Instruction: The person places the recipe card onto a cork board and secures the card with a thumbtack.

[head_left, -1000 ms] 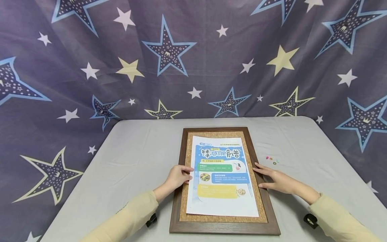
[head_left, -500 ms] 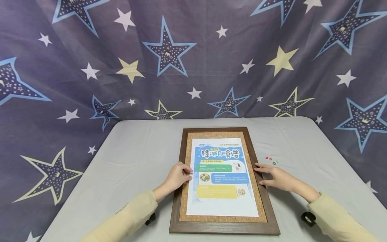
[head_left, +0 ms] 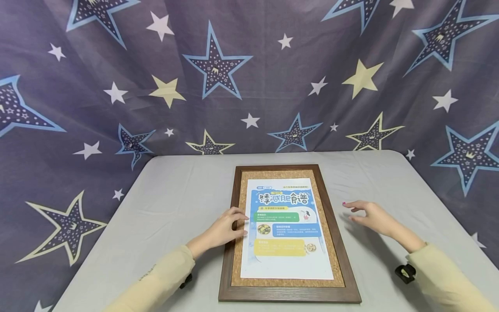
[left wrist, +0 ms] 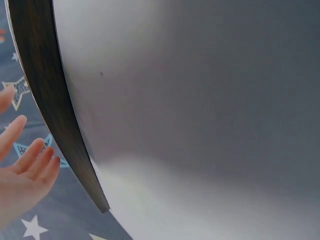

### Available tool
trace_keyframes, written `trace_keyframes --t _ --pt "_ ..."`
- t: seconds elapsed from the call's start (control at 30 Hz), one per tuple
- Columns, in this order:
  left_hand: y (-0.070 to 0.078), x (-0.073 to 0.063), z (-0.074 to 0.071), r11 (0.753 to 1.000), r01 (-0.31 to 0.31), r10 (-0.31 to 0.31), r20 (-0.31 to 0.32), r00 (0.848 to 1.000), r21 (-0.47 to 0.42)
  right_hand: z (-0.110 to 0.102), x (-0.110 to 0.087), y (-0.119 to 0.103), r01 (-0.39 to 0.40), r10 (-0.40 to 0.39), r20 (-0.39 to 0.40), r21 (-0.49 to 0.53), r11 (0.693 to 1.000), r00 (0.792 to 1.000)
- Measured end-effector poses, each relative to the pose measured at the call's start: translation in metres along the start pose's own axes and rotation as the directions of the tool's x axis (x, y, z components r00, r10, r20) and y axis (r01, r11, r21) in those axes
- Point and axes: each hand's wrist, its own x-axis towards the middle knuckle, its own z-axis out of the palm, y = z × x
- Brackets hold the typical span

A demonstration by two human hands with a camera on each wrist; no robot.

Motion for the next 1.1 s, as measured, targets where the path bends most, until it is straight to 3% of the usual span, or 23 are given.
trace_keyframes --t 0.17,0.47,0.67,0.93,1.1 --pt "-0.002 -0.001 -0.002 0.998 -0.022 0.018 0.059 0.998 0.062 -0.005 -0.001 0.006 -0.016 0.016 -0.004 -0.013 1.0 1.0" --pt "0.0 -0.005 -0.005 0.99 -0.015 -0.009 0.169 0.986 0.14 -0.012 -0.002 0.02 -0.072 0.073 0.033 -0.04 0.997 0.997" --pt "-0.001 -0.007 -0.004 0.986 -0.021 -0.011 0.19 0.982 0.165 -0.014 -0.001 0.028 -0.087 0.089 0.047 -0.049 0.995 0.995" --pt "-0.002 -0.007 -0.004 0.978 -0.046 -0.001 0.224 0.975 0.203 -0.013 0.006 0.04 -0.183 0.187 0.108 -0.047 0.982 0.976" --pt "-0.003 -0.008 -0.003 0.975 -0.062 0.01 0.235 0.972 0.214 -0.011 0.009 0.047 -0.193 0.2 0.118 -0.064 0.979 0.973"
